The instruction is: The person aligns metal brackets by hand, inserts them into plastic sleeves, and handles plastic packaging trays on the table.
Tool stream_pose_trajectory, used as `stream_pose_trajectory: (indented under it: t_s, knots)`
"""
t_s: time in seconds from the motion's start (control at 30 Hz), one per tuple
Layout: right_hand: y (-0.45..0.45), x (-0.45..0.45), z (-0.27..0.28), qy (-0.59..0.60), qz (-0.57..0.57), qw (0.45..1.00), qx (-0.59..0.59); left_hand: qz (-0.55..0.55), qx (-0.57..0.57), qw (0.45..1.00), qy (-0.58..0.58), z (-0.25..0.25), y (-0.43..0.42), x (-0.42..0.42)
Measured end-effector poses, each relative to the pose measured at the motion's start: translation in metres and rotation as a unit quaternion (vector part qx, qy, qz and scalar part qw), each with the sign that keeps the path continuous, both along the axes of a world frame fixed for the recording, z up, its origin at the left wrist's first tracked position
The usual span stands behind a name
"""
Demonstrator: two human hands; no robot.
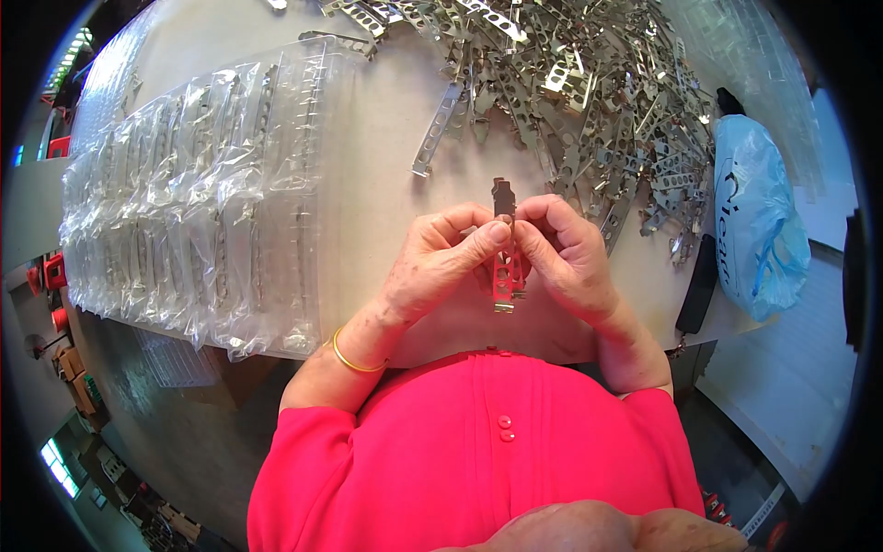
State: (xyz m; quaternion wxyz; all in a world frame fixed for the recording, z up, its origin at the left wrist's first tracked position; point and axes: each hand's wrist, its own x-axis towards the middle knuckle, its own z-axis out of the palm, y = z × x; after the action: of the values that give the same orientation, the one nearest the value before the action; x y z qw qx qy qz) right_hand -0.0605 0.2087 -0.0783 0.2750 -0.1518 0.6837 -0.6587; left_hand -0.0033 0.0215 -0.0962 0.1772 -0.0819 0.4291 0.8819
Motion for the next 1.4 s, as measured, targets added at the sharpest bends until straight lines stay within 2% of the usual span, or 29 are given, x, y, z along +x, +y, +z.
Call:
stream_pose_trajectory:
  t_s: [0.27, 0.37, 0.43, 0.57, 0.7, 0.77, 0.87, 1.03, 1.1, 1.4]
  knots:
    - [0.004, 0.001, -0.003, 0.076, -0.05, 0.995, 0.04, 0.04, -0.064, 0.997, 0.019, -0.003, 0.003, 0.0]
    - [0.007, 0.001, -0.002, 0.048, -0.004, 0.999, 0.015, 0.061, -0.102, 0.992, 0.036, -0.003, 0.004, 0.001]
    - [0.002, 0.004, -0.002, 0.091, 0.011, 0.995, 0.048, 0.071, -0.123, 0.989, 0.045, -0.004, 0.004, 0.002]
    - [0.001, 0.004, 0.005, 0.032, 0.036, 0.996, 0.074, 0.083, -0.175, 0.977, 0.094, -0.004, 0.005, 0.002]
    - [0.005, 0.005, -0.005, -0.028, 0.052, 0.997, 0.048, 0.097, -0.197, 0.97, 0.104, -0.002, 0.005, 0.002]
    - [0.003, 0.009, -0.006, -0.086, 0.026, 0.994, -0.062, 0.089, -0.17, 0.977, 0.089, -0.006, 0.003, 0.002]
    - [0.007, 0.002, 0.009, -0.139, 0.027, 0.987, -0.081, 0.092, -0.138, 0.985, 0.054, -0.008, 0.003, 0.004]
    - [0.009, -0.004, 0.006, -0.119, -0.013, 0.99, -0.072, 0.122, -0.09, 0.987, 0.049, -0.002, 0.004, 0.001]
    - [0.009, -0.004, 0.007, -0.126, -0.018, 0.991, -0.032, 0.12, -0.058, 0.99, 0.05, 0.002, 0.002, -0.001]
    - [0.006, -0.003, 0.009, -0.163, 0.017, 0.987, -0.004, 0.096, -0.033, 0.995, 0.021, -0.001, 0.0, -0.003]
